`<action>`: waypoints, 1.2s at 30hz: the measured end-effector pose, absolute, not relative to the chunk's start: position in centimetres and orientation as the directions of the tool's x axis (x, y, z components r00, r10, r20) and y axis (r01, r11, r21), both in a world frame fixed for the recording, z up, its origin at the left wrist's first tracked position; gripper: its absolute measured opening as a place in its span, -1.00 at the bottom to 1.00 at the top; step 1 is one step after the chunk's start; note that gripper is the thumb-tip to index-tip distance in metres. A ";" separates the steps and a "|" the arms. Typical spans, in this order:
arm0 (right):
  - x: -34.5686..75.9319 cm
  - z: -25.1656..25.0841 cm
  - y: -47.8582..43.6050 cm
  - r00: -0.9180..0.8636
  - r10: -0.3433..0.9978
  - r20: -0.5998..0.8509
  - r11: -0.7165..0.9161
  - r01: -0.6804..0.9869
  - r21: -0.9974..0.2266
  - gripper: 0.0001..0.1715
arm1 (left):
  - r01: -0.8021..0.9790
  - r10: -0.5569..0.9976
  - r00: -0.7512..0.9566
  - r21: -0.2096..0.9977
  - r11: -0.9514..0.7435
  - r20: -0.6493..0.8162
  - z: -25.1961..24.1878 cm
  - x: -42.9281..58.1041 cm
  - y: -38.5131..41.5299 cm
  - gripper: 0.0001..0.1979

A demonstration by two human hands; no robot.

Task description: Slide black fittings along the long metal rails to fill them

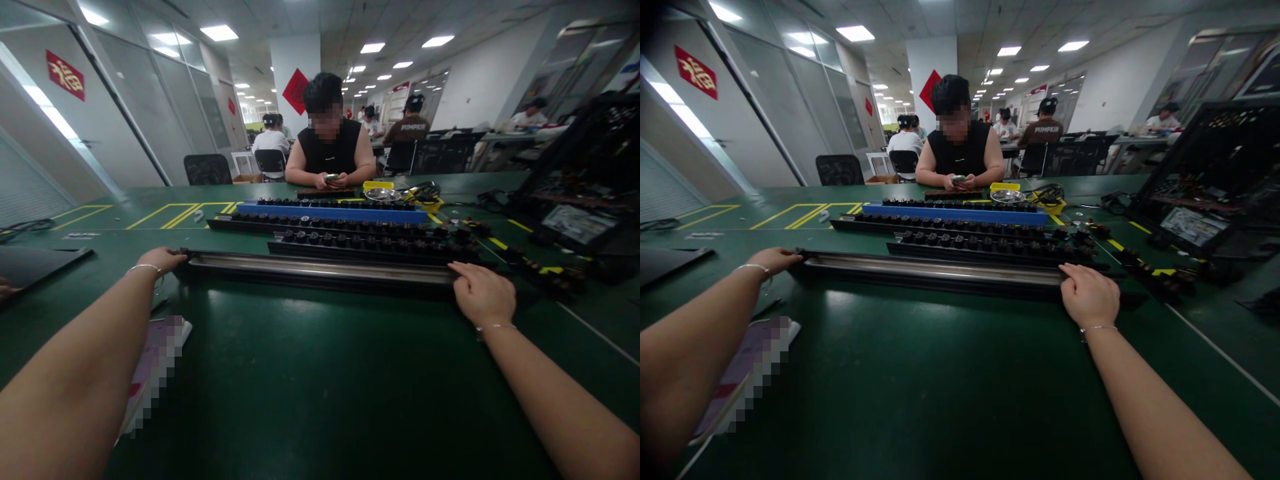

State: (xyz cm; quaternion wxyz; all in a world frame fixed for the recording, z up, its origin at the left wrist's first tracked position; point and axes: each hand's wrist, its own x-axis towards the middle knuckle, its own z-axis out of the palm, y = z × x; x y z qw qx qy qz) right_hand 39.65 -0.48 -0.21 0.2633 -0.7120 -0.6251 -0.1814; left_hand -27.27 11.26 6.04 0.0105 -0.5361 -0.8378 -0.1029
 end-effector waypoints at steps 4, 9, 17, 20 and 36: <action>39.6 -0.4 -0.4 0.170 0.769 0.616 -0.093 0.983 -0.155 -0.55 | 0.887 0.889 -0.458 0.063 0.458 -0.007 6.0 -27.3 11.8 -0.57; 39.4 -0.4 -0.4 0.174 0.777 0.605 -0.112 0.984 -0.138 -0.54 | 0.892 0.890 -0.451 0.008 0.452 -0.063 6.0 -27.1 11.9 -0.49; 39.4 -0.4 -0.4 0.162 0.760 0.629 -0.096 0.986 -0.139 -0.55 | 0.914 0.911 -0.405 -0.051 0.402 -0.084 6.1 -26.4 11.6 -0.47; 39.4 -0.4 -0.4 0.158 0.760 0.630 -0.082 0.986 -0.148 -0.55 | 0.924 0.921 -0.382 -0.065 0.377 -0.078 6.3 -25.8 11.3 -0.47; 38.4 -0.1 -0.3 0.343 0.756 0.557 -0.196 0.931 -0.307 -0.54 | 0.932 0.928 -0.362 -0.061 0.358 -0.082 6.6 -22.6 10.7 -0.50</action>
